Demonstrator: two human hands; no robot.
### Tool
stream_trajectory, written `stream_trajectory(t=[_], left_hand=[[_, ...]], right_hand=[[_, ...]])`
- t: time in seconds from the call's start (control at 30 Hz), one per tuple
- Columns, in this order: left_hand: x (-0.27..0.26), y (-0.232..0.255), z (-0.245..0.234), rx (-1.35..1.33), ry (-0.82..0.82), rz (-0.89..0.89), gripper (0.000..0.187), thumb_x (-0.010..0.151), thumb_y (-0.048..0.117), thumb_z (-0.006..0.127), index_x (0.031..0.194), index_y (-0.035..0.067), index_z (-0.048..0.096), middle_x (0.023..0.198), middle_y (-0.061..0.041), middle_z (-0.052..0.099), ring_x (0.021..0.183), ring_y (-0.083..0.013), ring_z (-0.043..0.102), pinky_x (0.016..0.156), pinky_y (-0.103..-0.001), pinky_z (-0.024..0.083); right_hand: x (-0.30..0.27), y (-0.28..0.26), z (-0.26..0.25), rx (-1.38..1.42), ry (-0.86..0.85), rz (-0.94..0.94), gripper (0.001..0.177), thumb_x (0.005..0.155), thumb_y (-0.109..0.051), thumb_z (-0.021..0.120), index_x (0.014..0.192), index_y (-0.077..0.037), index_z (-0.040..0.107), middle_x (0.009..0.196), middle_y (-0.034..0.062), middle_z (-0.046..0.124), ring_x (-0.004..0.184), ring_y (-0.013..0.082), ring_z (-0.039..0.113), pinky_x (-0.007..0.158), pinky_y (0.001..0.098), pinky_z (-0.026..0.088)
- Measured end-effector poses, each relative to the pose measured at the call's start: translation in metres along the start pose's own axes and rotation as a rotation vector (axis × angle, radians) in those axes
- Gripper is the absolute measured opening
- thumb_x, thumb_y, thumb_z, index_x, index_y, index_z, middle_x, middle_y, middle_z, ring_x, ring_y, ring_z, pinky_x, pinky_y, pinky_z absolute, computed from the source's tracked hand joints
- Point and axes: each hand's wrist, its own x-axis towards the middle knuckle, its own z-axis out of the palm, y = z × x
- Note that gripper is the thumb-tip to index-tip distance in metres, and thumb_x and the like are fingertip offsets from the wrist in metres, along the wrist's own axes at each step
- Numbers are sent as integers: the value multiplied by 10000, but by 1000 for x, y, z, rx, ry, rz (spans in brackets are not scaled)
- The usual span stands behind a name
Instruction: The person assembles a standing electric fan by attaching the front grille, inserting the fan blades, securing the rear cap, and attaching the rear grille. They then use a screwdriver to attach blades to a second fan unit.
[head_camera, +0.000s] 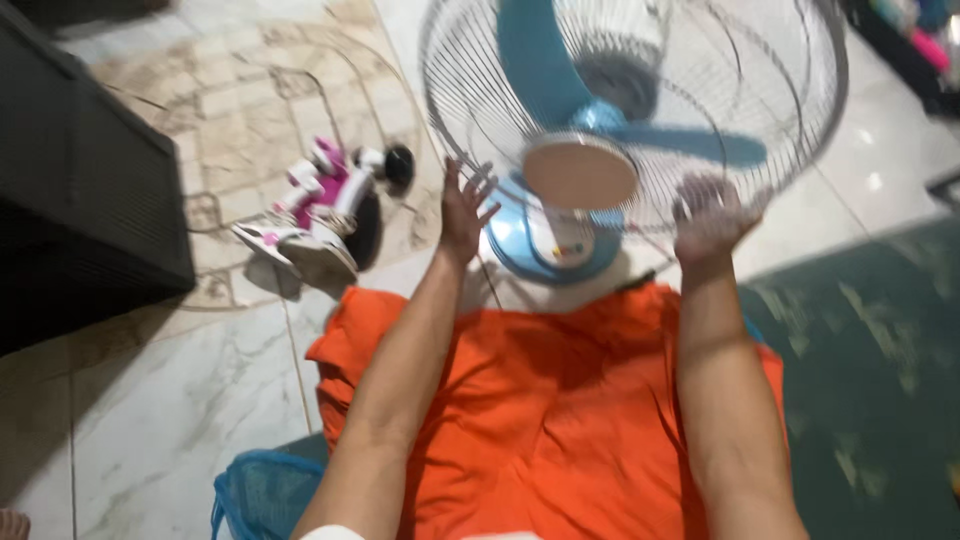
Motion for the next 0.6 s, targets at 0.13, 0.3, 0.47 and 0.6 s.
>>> stream_trajectory(t=[0.13, 0.3, 0.47, 0.6], left_hand=[[9, 32, -17, -7, 95, 142, 828, 936, 660, 465, 1602, 198, 298, 1590, -89, 394, 1448, -283, 396, 1146, -518, 390], [30, 63, -41, 125, 99, 151, 518, 1038, 416, 562, 1449, 100, 564, 1372, -66, 646, 1198, -213, 636, 993, -412, 539], [43, 53, -32, 243, 138, 250, 380, 1010, 384, 592, 1274, 115, 643, 1119, 1, 704, 964, -140, 658, 829, -333, 581], [40, 44, -16, 248, 248, 327, 348, 1021, 435, 589, 1150, 118, 649, 920, 36, 613, 848, -86, 572, 753, -293, 532]], right_hand=[[0, -1, 14, -107, 232, -59, 861, 957, -766, 308, 1396, -48, 487, 1362, 174, 551, 1208, 306, 566, 1085, 543, 430], [-6, -33, 57, -392, 376, -417, 670, 981, -661, 288, 1438, -177, 370, 1362, 98, 515, 1227, 248, 530, 1071, 532, 418], [-22, -102, 132, -717, 208, -953, 391, 1171, -328, 367, 896, -104, 533, 863, 12, 493, 780, 154, 426, 736, 334, 364], [-26, -123, 242, -1324, -140, -1444, 385, 1155, -311, 379, 1106, -87, 689, 1136, 93, 609, 1074, 248, 643, 937, 338, 539]])
